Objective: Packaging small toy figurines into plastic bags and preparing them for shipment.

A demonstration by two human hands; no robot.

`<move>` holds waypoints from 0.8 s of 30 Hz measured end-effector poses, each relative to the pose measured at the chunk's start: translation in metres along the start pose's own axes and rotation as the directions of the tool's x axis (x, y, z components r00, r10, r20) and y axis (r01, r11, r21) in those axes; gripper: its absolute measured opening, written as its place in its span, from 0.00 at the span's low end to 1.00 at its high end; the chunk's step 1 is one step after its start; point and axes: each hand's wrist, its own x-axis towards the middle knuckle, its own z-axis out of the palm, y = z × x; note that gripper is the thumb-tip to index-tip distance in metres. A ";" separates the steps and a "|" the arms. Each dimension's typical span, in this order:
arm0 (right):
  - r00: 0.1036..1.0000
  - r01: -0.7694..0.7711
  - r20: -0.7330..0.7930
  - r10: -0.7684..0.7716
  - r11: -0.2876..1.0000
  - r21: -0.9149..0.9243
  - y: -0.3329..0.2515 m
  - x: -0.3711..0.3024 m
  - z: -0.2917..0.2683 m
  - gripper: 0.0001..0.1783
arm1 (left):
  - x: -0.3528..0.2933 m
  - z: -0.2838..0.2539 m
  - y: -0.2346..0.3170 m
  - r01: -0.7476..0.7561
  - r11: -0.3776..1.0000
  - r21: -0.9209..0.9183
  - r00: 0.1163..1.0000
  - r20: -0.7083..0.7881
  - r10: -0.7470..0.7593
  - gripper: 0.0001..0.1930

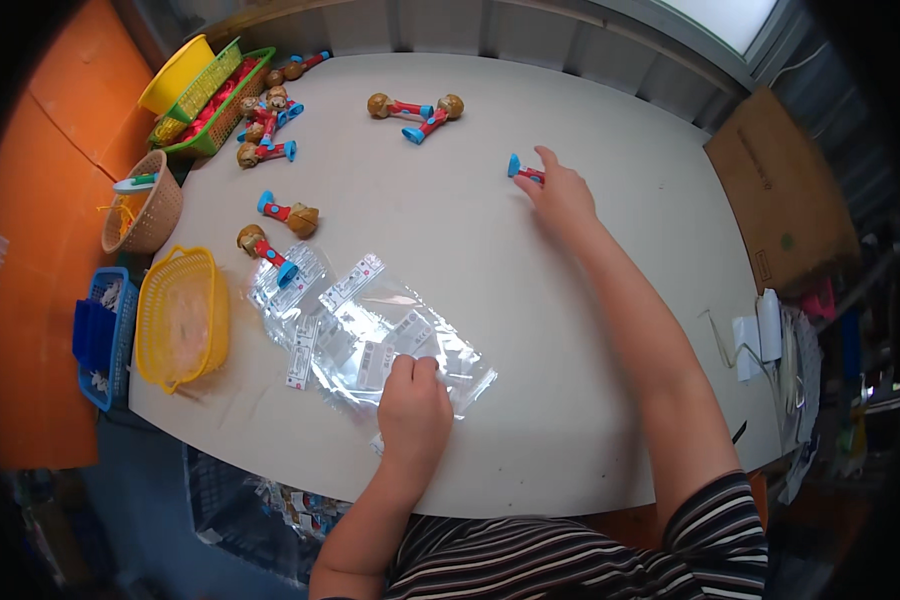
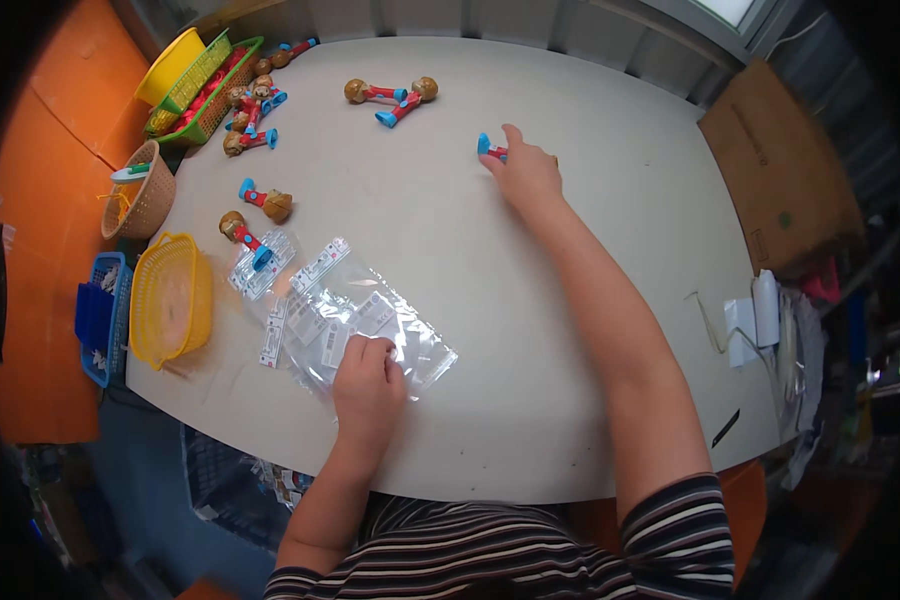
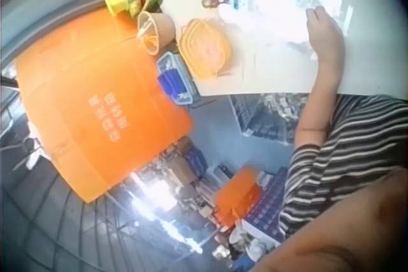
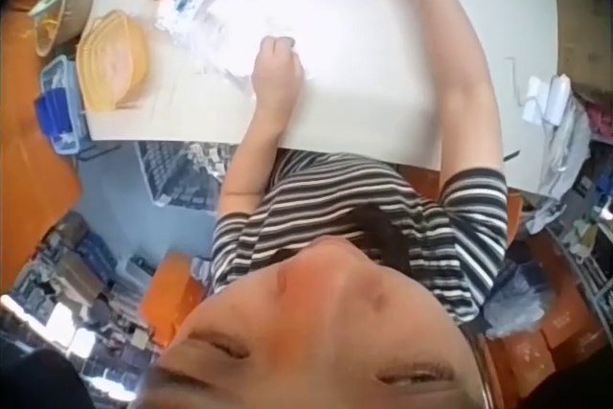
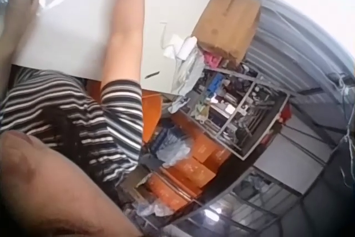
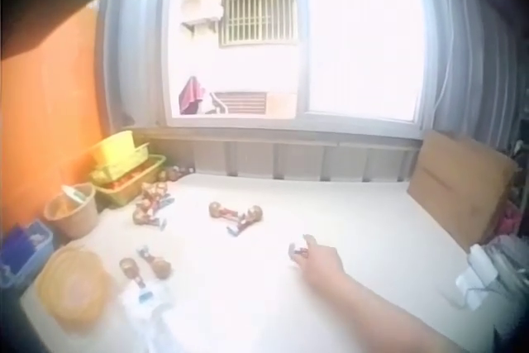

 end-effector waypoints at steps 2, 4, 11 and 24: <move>0.998 -0.008 0.065 0.006 1.000 0.021 0.005 0.015 0.019 0.27 | -0.003 0.006 0.000 -0.013 1.000 -0.006 1.000 0.026 0.013 0.09; 0.984 0.013 0.178 -0.022 0.999 0.049 0.007 0.018 0.025 0.30 | -0.004 0.008 0.000 -0.019 1.000 -0.007 0.998 0.058 0.019 0.09; 0.917 -0.025 0.400 0.000 0.998 0.057 0.008 -0.047 -0.007 0.22 | -0.003 0.004 -0.003 -0.006 0.999 -0.046 0.999 0.053 0.009 0.07; 0.710 -0.638 0.701 -0.070 0.358 0.682 -0.006 -0.154 -0.060 0.08 | -0.007 0.016 -0.013 0.032 0.986 -0.165 0.999 0.036 -0.027 0.11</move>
